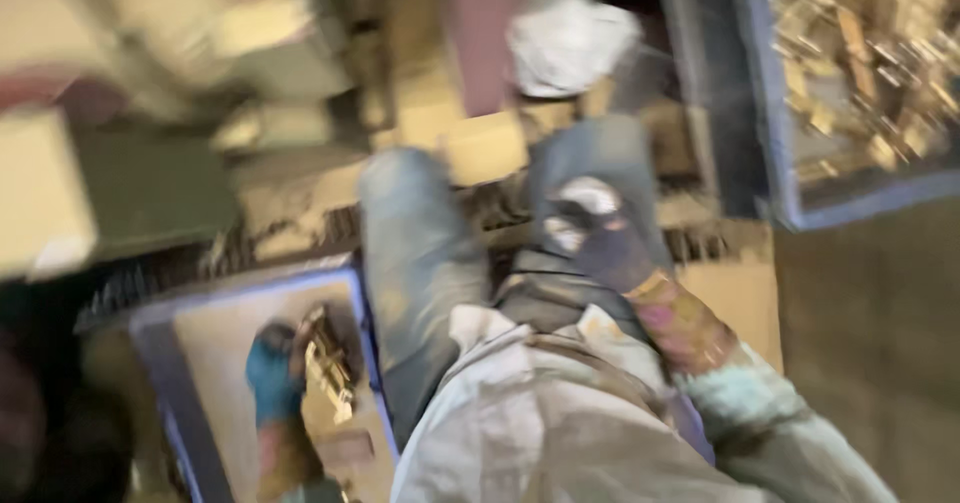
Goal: The person sits on the floor and repeatedly presses small brass fittings against a rotating belt grinder to smooth their surfaces. After each pass, the person places the finished fitting into a nearby bin and picks up another from a pile on the floor.
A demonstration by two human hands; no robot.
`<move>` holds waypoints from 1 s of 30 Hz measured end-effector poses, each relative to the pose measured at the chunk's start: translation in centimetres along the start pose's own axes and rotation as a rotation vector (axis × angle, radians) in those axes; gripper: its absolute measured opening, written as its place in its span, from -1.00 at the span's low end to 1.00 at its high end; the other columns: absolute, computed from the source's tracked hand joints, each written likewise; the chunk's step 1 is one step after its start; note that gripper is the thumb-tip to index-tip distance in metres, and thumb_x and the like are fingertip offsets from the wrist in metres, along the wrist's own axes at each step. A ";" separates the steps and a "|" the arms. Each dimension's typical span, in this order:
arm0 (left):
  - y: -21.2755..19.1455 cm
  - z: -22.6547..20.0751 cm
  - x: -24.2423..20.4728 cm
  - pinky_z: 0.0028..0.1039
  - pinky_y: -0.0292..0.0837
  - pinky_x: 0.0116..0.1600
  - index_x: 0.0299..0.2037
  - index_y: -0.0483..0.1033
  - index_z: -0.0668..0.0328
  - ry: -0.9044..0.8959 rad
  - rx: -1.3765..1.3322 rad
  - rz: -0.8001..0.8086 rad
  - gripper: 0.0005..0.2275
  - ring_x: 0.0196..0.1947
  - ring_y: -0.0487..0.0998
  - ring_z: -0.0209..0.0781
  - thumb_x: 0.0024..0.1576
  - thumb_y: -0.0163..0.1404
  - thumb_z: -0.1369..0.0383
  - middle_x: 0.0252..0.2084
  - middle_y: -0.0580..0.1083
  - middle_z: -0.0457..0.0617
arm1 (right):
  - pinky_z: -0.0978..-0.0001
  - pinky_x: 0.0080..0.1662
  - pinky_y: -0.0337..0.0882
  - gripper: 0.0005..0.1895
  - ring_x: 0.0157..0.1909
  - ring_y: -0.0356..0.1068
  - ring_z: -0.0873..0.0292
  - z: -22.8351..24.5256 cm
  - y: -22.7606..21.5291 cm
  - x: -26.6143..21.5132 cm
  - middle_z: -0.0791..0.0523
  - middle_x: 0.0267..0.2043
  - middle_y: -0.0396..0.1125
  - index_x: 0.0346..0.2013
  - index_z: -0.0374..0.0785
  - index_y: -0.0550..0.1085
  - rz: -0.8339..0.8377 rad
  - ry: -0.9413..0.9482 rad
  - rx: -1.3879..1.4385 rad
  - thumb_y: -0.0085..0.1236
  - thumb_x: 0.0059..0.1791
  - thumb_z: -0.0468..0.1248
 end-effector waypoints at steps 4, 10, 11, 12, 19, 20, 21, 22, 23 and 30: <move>2.7 2.3 0.6 -0.38 0.26 -0.49 -0.25 0.43 0.21 -0.262 -0.410 -0.057 -0.81 -0.61 0.36 -0.26 0.23 0.12 0.27 -0.48 0.43 -0.04 | 0.27 0.07 0.52 -0.69 0.05 0.47 0.10 -1.8 -3.6 -0.6 0.03 -0.02 0.42 -0.05 -0.27 0.43 -0.092 0.084 0.133 0.34 -0.02 -0.36; 6.1 -6.6 6.8 -0.50 0.33 -0.30 -0.15 0.45 0.32 0.085 -0.306 0.085 -0.75 -0.47 0.42 -0.34 0.38 0.09 0.24 -0.41 0.47 -0.07 | 0.34 0.02 0.49 -0.81 -0.06 0.47 0.15 -5.4 -16.2 -1.0 0.03 -0.11 0.45 -0.15 -0.28 0.44 -0.312 0.048 0.069 0.29 0.01 -0.43; 6.9 -7.8 7.5 -0.49 0.29 -0.29 -0.13 0.42 0.34 0.080 -0.371 0.095 -0.74 -0.47 0.38 -0.33 0.38 0.10 0.24 -0.41 0.45 -0.07 | 0.37 -0.04 0.52 -0.86 -0.10 0.50 0.17 -7.3 -18.7 -1.0 0.05 -0.15 0.46 -0.13 -0.28 0.47 -0.336 0.124 0.004 0.27 0.06 -0.44; 7.5 -9.0 8.1 -0.47 0.25 -0.28 -0.11 0.39 0.36 0.072 -0.436 0.104 -0.72 -0.47 0.34 -0.33 0.38 0.11 0.24 -0.40 0.43 -0.07 | 0.40 -0.10 0.54 -0.91 -0.15 0.53 0.19 -9.3 -21.0 -0.9 0.07 -0.19 0.47 -0.11 -0.28 0.51 -0.357 0.201 -0.059 0.24 0.11 -0.44; 11.0 -18.9 5.9 -0.45 0.30 0.25 0.20 0.24 0.32 0.343 -0.480 0.246 -0.62 0.08 0.40 -0.27 0.34 0.03 0.23 0.10 0.39 -0.01 | 0.12 -0.06 0.51 -0.60 -0.16 0.54 -0.06 -27.0 -19.7 -3.5 -0.05 -0.19 0.54 -0.12 -0.22 0.59 0.787 0.758 -0.566 0.35 -0.19 -0.14; 10.7 -19.3 5.6 -0.45 0.29 0.25 0.24 0.21 0.33 0.354 -0.453 0.244 -0.59 0.09 0.39 -0.27 0.33 0.02 0.23 0.11 0.38 -0.01 | 0.12 -0.03 0.52 -0.55 -0.14 0.56 -0.08 -28.6 -18.7 -5.2 -0.06 -0.17 0.55 -0.11 -0.21 0.60 1.006 0.770 -0.697 0.39 -0.24 -0.13; 10.5 -19.7 5.4 -0.44 0.29 0.26 0.28 0.18 0.33 0.364 -0.426 0.243 -0.56 0.10 0.39 -0.27 0.33 0.01 0.23 0.13 0.36 -0.01 | 0.12 -0.01 0.52 -0.52 -0.11 0.55 -0.09 -29.4 -18.4 -5.4 -0.05 -0.15 0.55 -0.12 -0.20 0.60 1.031 0.721 -0.721 0.41 -0.26 -0.07; 10.4 -19.6 4.9 -0.45 0.30 0.25 0.27 0.20 0.34 0.357 -0.393 0.221 -0.57 0.09 0.39 -0.26 0.34 -0.01 0.22 0.12 0.38 0.00 | 0.12 0.02 0.52 -0.48 -0.08 0.54 -0.09 -30.1 -18.0 -5.2 -0.03 -0.12 0.54 -0.13 -0.19 0.61 1.059 0.665 -0.744 0.43 -0.28 -0.01; 10.2 -19.4 4.5 -0.45 0.31 0.24 0.26 0.22 0.35 0.349 -0.359 0.200 -0.59 0.08 0.40 -0.25 0.35 -0.02 0.22 0.11 0.39 0.00 | 0.13 0.04 0.51 -0.45 -0.05 0.53 -0.10 -30.6 -17.4 -4.8 -0.02 -0.09 0.53 -0.14 -0.19 0.61 1.086 0.609 -0.767 0.46 -0.30 0.05; 9.5 -18.3 4.4 -0.47 0.33 0.19 0.17 0.32 0.37 0.314 -0.350 0.100 -0.66 0.01 0.43 -0.24 0.39 -0.03 0.23 0.01 0.44 0.02 | 0.03 0.04 0.49 -0.48 -0.06 0.55 -0.07 -30.9 -16.7 -4.5 0.05 -0.11 0.54 -0.09 0.02 0.57 1.176 0.749 -0.786 0.44 -0.32 -0.03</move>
Point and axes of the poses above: each hand's wrist, its own x-axis towards the middle knuckle, its own y-axis out of the palm, z = x × y, the point moved 10 cm from there along x, towards the middle knuckle
